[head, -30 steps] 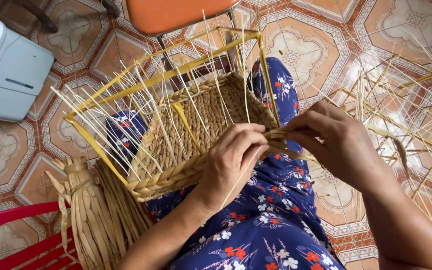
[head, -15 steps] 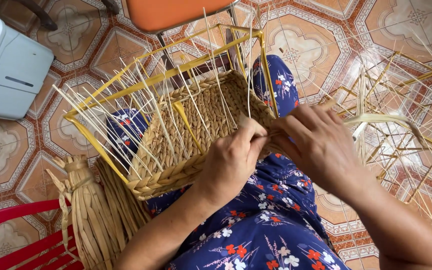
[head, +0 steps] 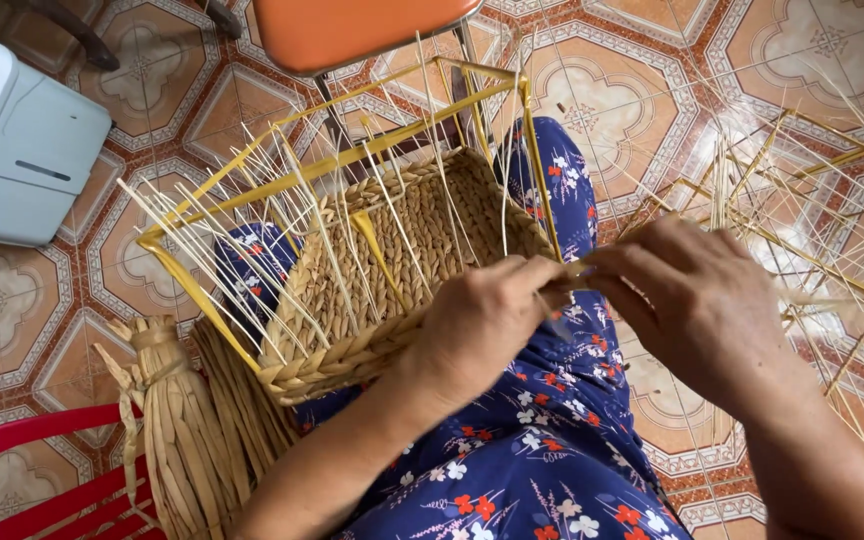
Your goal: The person weaves a basket by hand, interlacing dried plant stalks through a rectangular frame. They pick up individual stalks from a bundle, thread them around the vertical supports, and press the layers down to form a tight weave.
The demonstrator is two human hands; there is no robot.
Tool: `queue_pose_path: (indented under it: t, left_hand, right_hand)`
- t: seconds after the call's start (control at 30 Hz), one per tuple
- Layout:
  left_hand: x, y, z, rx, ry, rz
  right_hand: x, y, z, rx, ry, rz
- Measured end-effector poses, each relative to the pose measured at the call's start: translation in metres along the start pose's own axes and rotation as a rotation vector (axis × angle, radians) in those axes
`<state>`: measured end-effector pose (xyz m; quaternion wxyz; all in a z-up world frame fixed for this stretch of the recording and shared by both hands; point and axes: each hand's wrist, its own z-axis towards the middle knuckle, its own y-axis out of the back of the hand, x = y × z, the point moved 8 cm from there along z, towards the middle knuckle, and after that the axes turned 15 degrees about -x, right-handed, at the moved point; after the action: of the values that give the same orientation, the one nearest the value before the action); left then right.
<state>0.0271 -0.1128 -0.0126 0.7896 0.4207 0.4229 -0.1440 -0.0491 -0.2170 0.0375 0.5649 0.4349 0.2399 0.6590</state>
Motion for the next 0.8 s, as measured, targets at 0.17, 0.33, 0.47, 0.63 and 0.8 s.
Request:
queue_pose_path:
  t: [0.17,0.33,0.47,0.63,0.8]
  left_hand:
    - [0.007,-0.002,-0.008,-0.217,-0.04,0.222]
    - [0.001,0.004,-0.017,-0.29,-0.061,0.204]
    - [-0.012,0.009,-0.017,-0.403,-0.223,0.237]
    - [0.023,-0.005,0.008,-0.181,0.154,0.251]
    - [0.027,-0.014,0.014,-0.167,0.038,0.373]
  right_hand:
    - [0.011,0.024,0.0,-0.173,-0.021,-0.17]
    - [0.008,-0.006,0.019,-0.251,-0.06,0.051]
    - [-0.009,-0.055,0.013,-0.139,-0.279,0.375]
    - [-0.065,-0.099,-0.009,0.036,-0.75,0.895]
    - [-0.032,-0.087,0.016,0.202,-1.296,1.146]
